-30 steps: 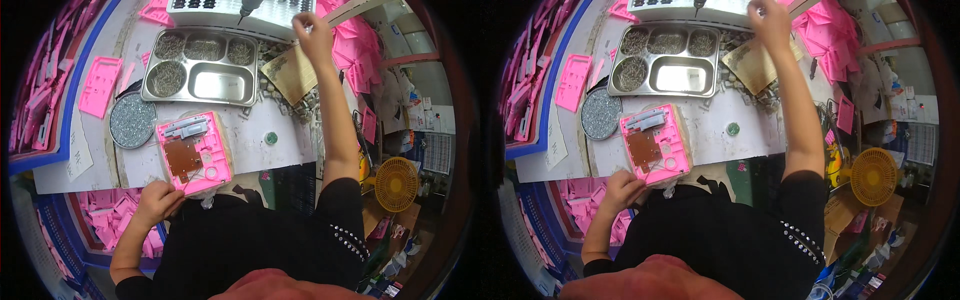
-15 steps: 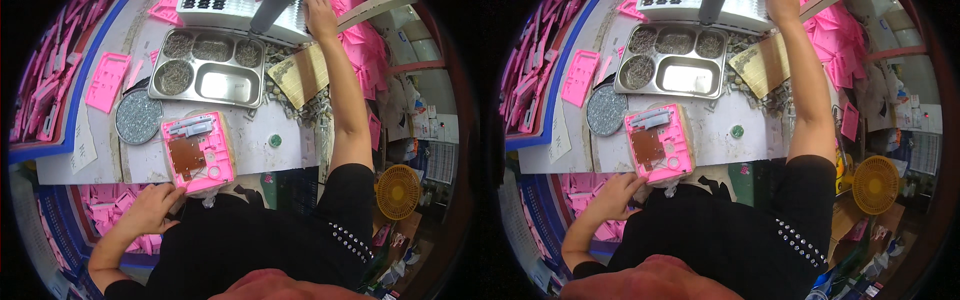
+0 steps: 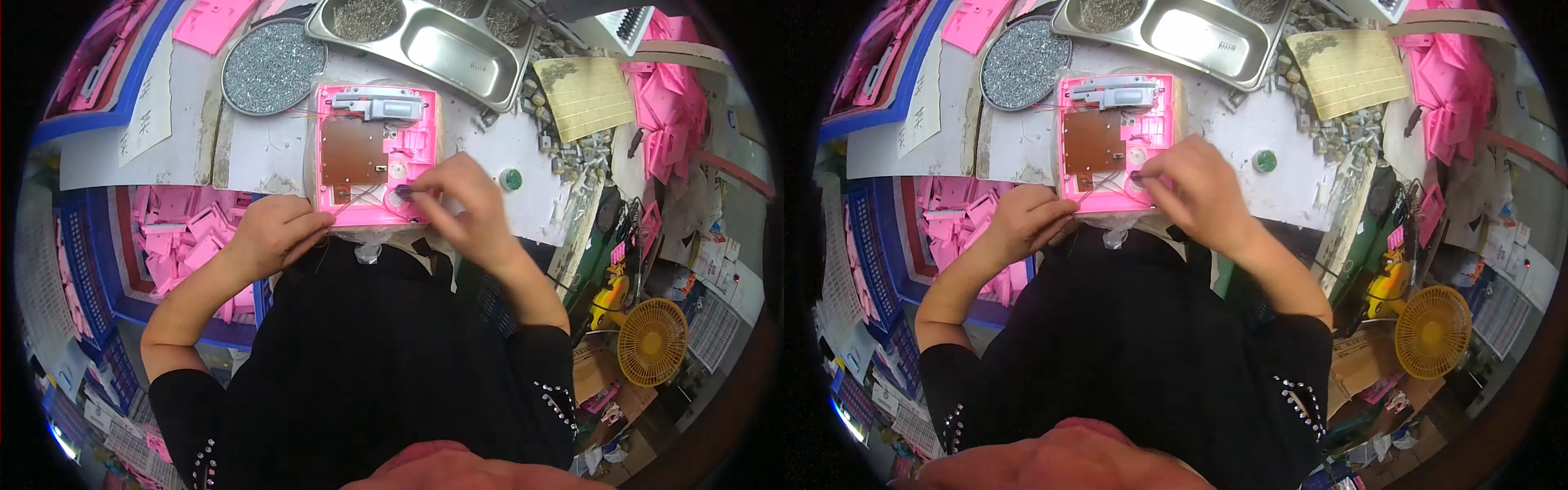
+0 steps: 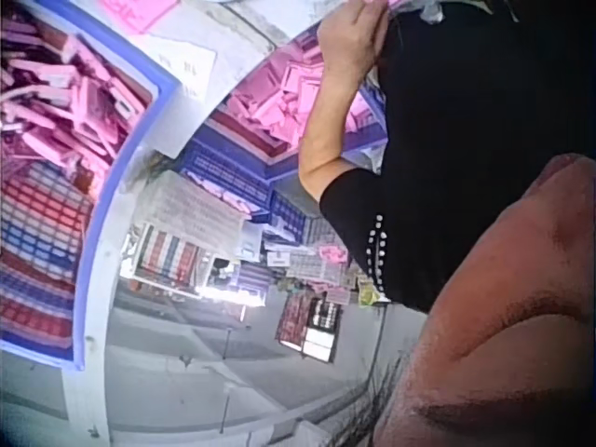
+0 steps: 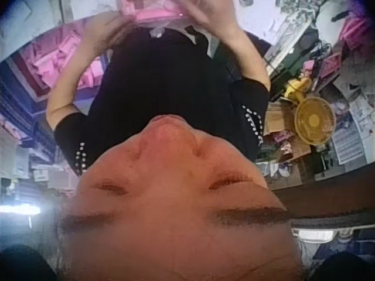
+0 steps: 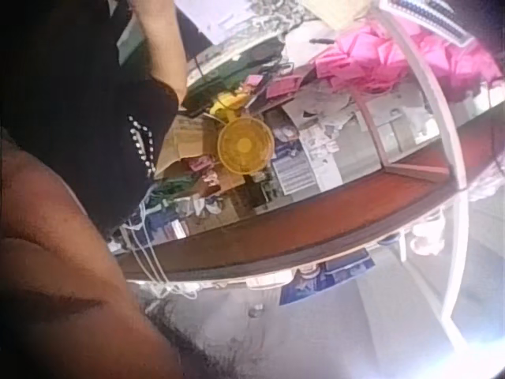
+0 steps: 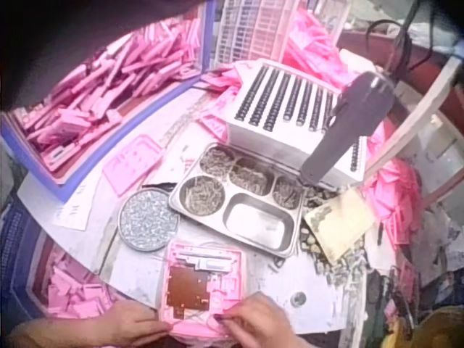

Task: Assembling a pink plastic electronic toy by soldering internal components and fastening the housing with an electric screwdriver.

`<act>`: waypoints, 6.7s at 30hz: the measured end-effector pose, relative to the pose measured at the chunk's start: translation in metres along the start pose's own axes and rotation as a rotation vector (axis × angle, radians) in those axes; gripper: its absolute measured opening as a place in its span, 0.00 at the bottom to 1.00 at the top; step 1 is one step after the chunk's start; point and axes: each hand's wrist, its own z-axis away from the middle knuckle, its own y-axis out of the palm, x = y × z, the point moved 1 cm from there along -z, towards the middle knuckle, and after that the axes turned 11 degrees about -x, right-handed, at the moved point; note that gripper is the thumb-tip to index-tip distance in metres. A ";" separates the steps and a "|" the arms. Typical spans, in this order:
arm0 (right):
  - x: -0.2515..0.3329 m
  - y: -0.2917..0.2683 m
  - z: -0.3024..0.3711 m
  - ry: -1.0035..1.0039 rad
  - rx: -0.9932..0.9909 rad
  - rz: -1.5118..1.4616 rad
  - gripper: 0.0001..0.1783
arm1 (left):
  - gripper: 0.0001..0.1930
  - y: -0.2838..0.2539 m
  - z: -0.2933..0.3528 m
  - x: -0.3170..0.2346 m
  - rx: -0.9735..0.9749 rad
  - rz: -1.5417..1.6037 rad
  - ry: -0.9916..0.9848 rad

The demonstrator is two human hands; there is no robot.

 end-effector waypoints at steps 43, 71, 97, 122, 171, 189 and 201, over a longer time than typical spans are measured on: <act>-0.087 -0.104 -0.013 0.395 -0.192 0.615 0.24 | 0.16 0.061 -0.256 0.053 0.019 -0.173 0.109; 0.009 -0.028 0.009 -0.053 -0.088 -0.070 0.14 | 0.07 0.042 -0.088 -0.052 -0.172 0.670 -0.603; -0.022 -0.052 0.055 0.431 -0.161 -0.640 0.20 | 0.12 0.019 -0.117 -0.032 0.034 0.188 -0.226; -0.023 -0.019 -0.011 -0.283 0.046 0.229 0.17 | 0.07 0.041 -0.080 -0.008 -0.433 0.081 -0.227; -0.008 -0.049 0.008 -0.158 -0.175 0.117 0.19 | 0.15 0.041 -0.169 -0.042 0.331 0.552 -0.670; -0.068 -0.110 0.078 0.441 -0.784 -0.604 0.08 | 0.16 0.107 -0.282 -0.070 0.471 0.642 -0.291; -0.122 -0.129 0.096 0.508 -0.578 0.262 0.10 | 0.11 0.161 -0.400 0.045 -0.010 -0.169 0.059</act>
